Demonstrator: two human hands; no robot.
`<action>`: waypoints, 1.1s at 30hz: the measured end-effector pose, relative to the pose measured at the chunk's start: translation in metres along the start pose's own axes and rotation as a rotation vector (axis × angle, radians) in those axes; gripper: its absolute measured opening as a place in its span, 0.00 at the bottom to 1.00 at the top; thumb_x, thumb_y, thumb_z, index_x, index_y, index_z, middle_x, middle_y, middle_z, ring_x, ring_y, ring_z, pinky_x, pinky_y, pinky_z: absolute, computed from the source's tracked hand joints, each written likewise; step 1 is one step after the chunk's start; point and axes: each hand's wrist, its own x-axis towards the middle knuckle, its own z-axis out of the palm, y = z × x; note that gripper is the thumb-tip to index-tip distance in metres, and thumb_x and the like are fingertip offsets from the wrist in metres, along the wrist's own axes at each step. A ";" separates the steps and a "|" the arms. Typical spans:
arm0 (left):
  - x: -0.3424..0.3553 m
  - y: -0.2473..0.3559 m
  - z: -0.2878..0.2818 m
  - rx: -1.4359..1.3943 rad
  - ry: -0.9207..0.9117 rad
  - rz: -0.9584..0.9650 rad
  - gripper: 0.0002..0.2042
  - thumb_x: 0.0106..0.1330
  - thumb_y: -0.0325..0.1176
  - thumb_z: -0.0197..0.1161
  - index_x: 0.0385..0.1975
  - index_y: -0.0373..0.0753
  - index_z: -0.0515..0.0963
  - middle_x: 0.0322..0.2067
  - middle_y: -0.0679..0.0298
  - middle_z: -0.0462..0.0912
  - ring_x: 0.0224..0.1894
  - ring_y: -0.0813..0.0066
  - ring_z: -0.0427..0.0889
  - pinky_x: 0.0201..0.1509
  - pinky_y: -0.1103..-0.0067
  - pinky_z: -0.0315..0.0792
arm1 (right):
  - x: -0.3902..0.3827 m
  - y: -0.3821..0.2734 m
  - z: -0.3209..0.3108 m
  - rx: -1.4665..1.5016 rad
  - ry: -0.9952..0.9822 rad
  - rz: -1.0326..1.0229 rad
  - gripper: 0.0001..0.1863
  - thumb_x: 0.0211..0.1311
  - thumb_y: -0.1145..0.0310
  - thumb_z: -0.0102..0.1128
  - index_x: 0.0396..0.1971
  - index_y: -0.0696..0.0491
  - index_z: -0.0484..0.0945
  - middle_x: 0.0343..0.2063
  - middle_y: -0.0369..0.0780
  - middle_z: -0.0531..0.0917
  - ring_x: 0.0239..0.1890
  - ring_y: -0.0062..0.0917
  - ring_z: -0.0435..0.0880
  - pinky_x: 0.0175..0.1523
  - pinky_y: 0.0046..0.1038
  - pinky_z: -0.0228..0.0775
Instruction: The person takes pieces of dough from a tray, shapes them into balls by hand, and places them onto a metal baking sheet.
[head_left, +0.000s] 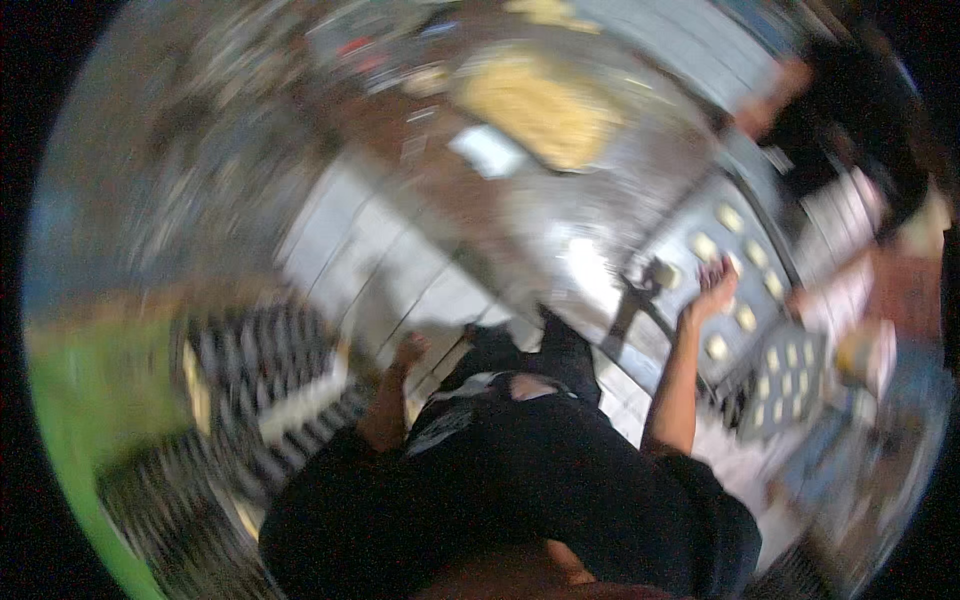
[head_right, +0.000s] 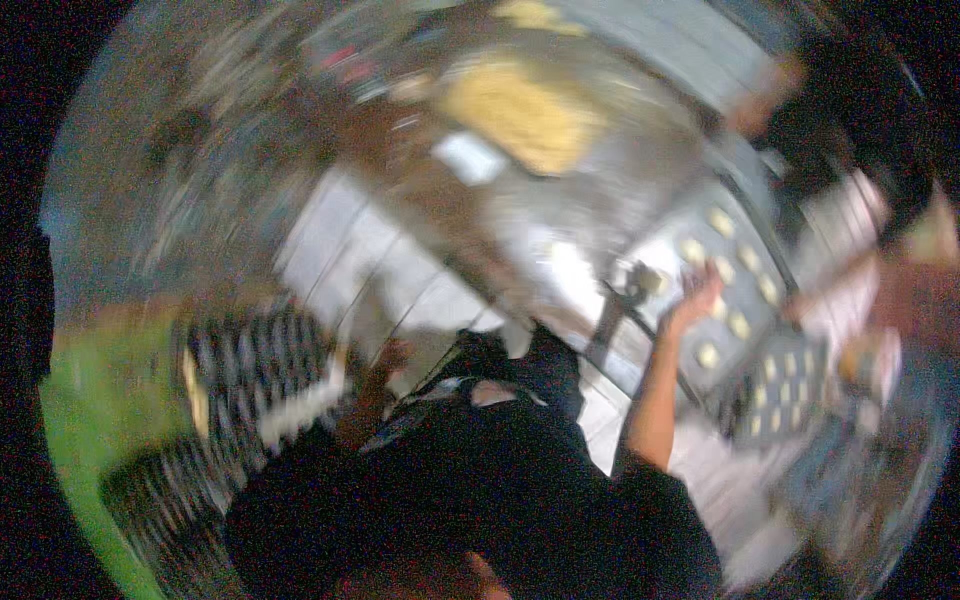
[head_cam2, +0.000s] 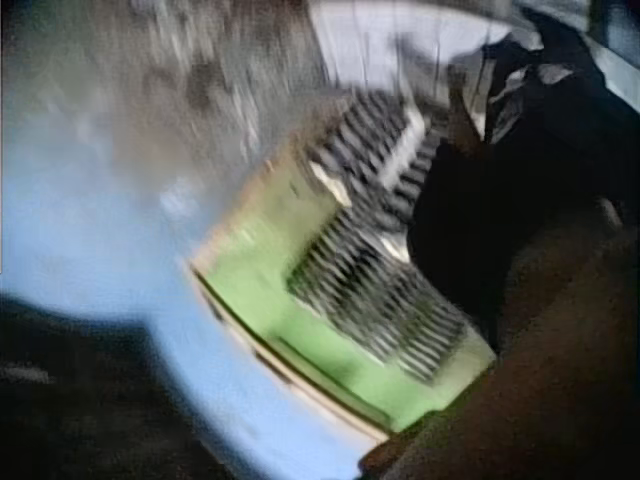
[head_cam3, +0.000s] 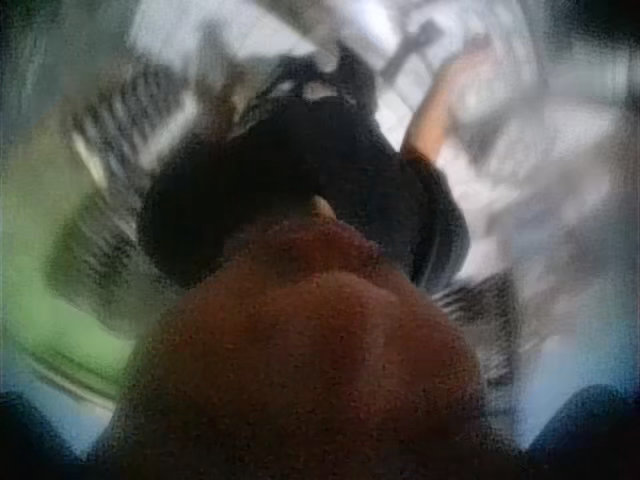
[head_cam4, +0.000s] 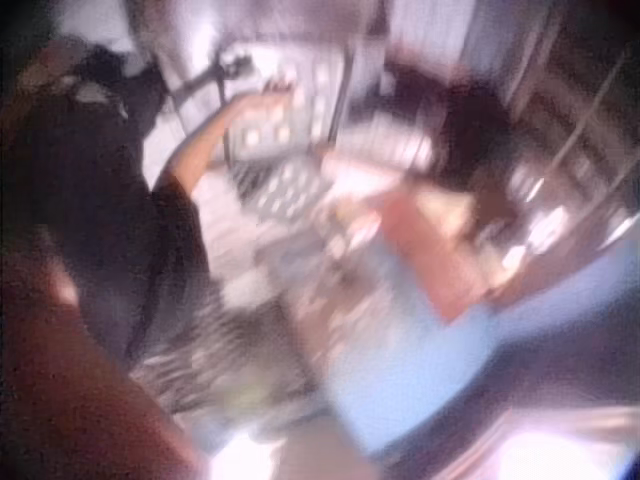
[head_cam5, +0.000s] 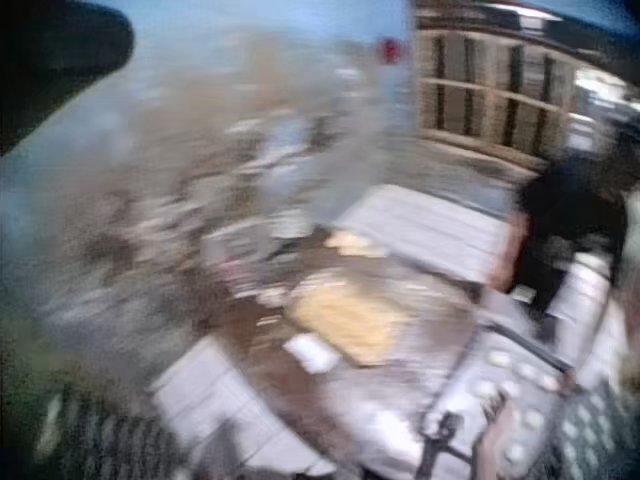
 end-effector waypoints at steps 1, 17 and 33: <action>-0.014 -0.011 0.045 0.038 0.018 -0.055 0.25 0.66 0.44 0.71 0.58 0.41 0.73 0.34 0.56 0.84 0.35 0.66 0.84 0.41 0.67 0.80 | -0.003 -0.002 0.019 0.060 -0.066 0.088 0.31 0.80 0.45 0.44 0.58 0.60 0.76 0.45 0.44 0.82 0.41 0.27 0.83 0.45 0.28 0.78; -0.014 0.126 0.259 -0.840 0.545 -0.395 0.30 0.63 0.47 0.72 0.55 0.28 0.74 0.52 0.48 0.83 0.51 0.55 0.84 0.54 0.61 0.79 | 0.172 0.105 0.160 -0.534 -1.407 0.679 0.45 0.68 0.25 0.47 0.59 0.56 0.77 0.50 0.44 0.85 0.53 0.38 0.85 0.57 0.44 0.74; -0.116 0.001 0.094 -1.725 1.354 -0.269 0.32 0.76 0.59 0.53 0.71 0.43 0.68 0.56 0.62 0.80 0.53 0.70 0.80 0.54 0.70 0.72 | -0.153 0.120 0.616 -0.522 -2.001 0.672 0.40 0.76 0.33 0.41 0.68 0.55 0.72 0.65 0.42 0.78 0.67 0.32 0.76 0.70 0.40 0.65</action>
